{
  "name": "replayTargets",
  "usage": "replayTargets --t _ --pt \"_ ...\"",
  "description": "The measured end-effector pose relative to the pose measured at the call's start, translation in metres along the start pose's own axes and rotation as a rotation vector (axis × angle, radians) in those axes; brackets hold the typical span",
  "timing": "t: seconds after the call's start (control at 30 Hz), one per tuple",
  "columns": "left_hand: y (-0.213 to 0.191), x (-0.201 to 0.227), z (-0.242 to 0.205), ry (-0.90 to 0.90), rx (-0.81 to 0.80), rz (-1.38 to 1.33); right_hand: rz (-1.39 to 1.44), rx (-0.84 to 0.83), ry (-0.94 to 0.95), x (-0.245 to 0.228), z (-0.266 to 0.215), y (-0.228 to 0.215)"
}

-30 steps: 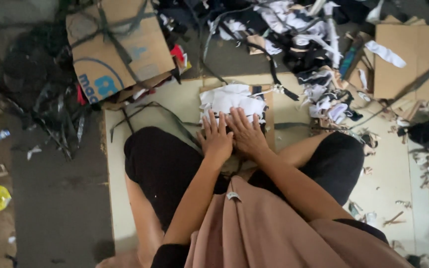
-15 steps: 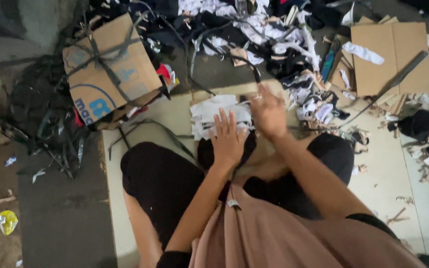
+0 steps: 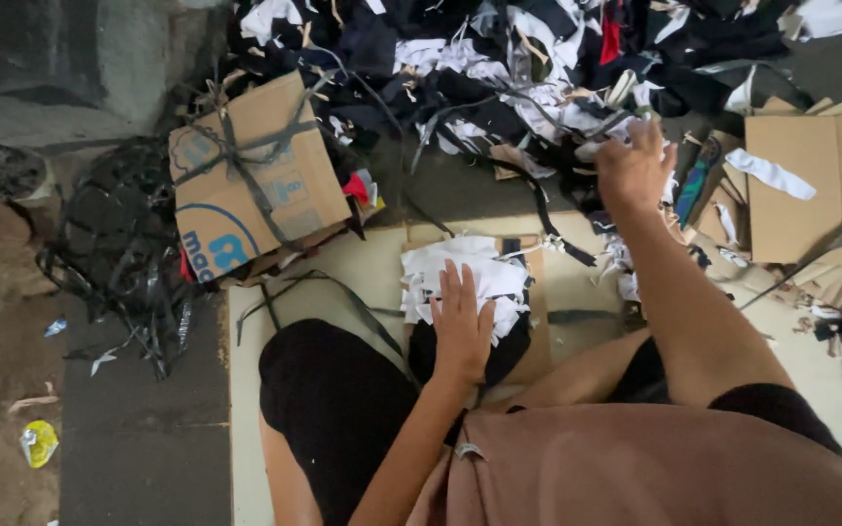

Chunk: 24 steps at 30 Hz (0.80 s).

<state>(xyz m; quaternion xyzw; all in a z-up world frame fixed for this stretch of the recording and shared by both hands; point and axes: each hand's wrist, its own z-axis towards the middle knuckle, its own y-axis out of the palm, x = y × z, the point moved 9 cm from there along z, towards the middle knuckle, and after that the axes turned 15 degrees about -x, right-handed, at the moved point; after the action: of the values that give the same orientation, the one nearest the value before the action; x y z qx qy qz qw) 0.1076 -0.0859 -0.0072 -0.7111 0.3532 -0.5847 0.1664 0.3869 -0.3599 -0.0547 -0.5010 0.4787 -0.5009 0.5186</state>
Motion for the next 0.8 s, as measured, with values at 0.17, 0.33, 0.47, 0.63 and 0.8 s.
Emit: replayTargets --t 0.17,0.33,0.47,0.63,0.8 --pt "-0.021 -0.003 0.0 -0.016 0.028 -0.271 0.779 0.206 0.034 0.064 0.006 -0.034" --pt "-0.031 0.013 -0.003 -0.024 -0.159 -0.735 1.688 -0.433 -0.011 -0.034 -0.116 -0.134" --pt "-0.013 0.002 -0.015 0.08 -0.118 -1.194 1.654 -0.741 0.166 -0.084 -0.206 -0.091" --pt "-0.031 -0.006 -0.045 0.089 -0.086 -1.038 1.68 -0.918 0.147 -0.153 -0.273 -0.066" --pt "-0.033 -0.029 -0.054 -0.086 -0.033 -0.892 1.788 -0.859 0.294 -0.162 -0.306 -0.063"
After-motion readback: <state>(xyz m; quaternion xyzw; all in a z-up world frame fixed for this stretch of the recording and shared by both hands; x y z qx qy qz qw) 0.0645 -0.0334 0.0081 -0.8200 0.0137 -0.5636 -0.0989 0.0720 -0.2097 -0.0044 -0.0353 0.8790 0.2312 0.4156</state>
